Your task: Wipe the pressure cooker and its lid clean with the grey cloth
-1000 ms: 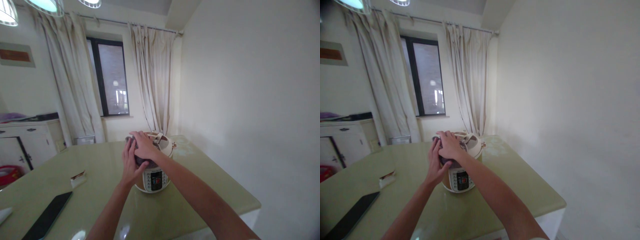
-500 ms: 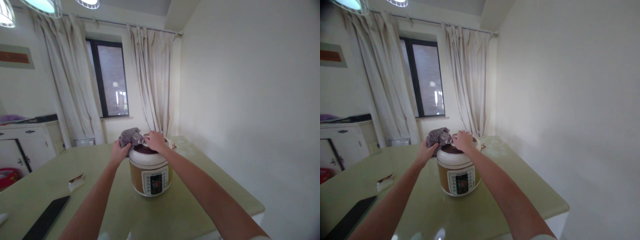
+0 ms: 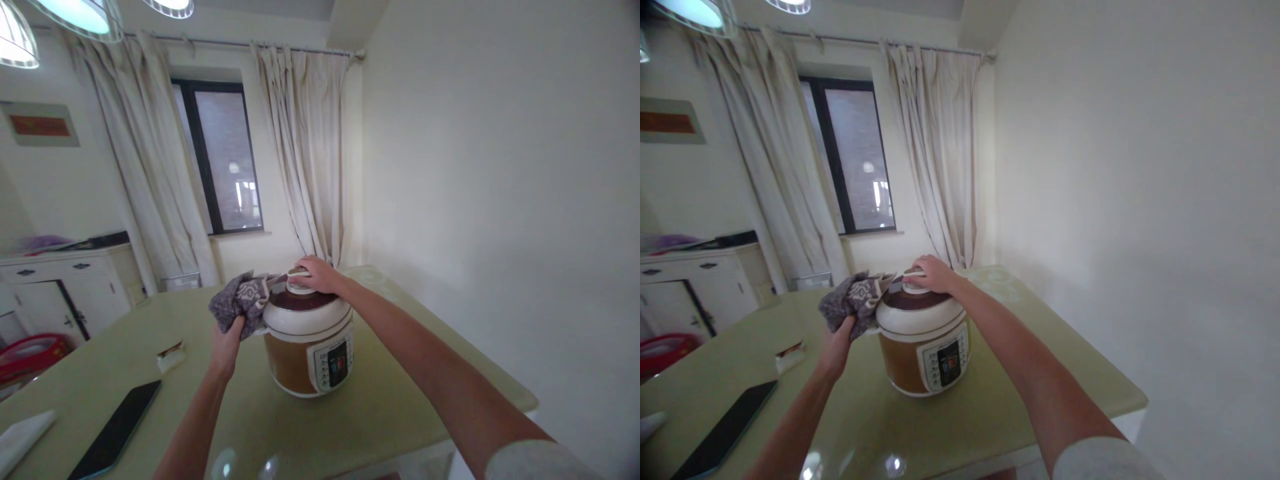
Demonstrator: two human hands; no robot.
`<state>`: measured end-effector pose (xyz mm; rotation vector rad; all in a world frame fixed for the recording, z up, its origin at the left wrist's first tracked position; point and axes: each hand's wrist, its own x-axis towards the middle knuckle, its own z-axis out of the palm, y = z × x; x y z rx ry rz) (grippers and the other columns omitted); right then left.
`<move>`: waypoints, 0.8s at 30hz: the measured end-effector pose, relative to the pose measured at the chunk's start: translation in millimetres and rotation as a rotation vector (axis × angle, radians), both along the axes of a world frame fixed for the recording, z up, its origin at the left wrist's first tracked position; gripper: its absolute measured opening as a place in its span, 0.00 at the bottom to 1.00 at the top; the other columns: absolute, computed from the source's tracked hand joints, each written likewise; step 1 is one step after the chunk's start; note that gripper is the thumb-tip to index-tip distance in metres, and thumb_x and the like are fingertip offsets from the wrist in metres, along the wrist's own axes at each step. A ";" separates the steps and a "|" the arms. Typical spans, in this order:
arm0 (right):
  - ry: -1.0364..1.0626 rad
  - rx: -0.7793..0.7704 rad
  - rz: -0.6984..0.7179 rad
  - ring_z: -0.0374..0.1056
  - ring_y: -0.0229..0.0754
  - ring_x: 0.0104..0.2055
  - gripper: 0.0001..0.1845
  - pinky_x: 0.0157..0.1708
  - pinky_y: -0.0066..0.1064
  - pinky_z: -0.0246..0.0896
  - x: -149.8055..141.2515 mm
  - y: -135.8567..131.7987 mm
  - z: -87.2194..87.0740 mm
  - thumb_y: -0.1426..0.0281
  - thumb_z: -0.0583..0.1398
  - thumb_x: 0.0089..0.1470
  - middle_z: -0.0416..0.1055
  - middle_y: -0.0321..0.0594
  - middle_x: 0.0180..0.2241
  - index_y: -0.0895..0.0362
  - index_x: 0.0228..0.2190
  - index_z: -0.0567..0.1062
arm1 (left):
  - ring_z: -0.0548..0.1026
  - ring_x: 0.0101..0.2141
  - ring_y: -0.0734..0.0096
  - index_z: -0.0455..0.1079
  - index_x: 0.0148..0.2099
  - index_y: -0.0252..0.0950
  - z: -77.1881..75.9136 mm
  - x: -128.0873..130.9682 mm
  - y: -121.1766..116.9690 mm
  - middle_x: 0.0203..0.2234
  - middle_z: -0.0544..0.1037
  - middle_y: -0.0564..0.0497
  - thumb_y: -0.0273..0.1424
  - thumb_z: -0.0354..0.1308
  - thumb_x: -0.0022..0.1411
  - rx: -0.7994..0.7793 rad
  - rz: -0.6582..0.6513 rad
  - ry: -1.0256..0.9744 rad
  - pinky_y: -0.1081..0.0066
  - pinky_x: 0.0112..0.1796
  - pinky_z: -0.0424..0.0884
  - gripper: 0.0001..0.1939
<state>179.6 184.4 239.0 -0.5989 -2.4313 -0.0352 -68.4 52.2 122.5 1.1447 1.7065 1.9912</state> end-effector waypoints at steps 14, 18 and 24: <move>0.715 -0.123 -0.565 0.57 0.55 0.68 0.34 0.70 0.51 0.49 77.0 -113.7 -85.4 0.44 0.52 0.68 0.66 0.53 0.62 0.54 0.62 0.69 | 0.76 0.57 0.44 0.76 0.52 0.36 -7.3 9.2 -24.4 0.48 0.82 0.41 0.51 0.62 0.56 -0.002 -0.058 0.070 0.47 0.61 0.71 0.29; 1.005 -0.508 -0.520 0.64 0.54 0.66 0.37 0.67 0.50 0.57 67.2 -132.7 -151.8 0.42 0.46 0.68 0.70 0.54 0.61 0.54 0.61 0.70 | 0.75 0.59 0.44 0.75 0.54 0.36 -14.8 25.9 -22.1 0.49 0.81 0.41 0.51 0.60 0.58 0.046 0.009 -0.015 0.48 0.62 0.71 0.29; 1.112 -0.524 -0.342 0.71 0.51 0.59 0.38 0.62 0.46 0.64 59.5 -93.3 -161.6 0.43 0.43 0.69 0.78 0.48 0.55 0.54 0.56 0.77 | 0.74 0.59 0.40 0.77 0.54 0.40 -70.7 53.9 -52.3 0.46 0.83 0.42 0.48 0.62 0.60 0.128 0.068 0.204 0.41 0.62 0.68 0.25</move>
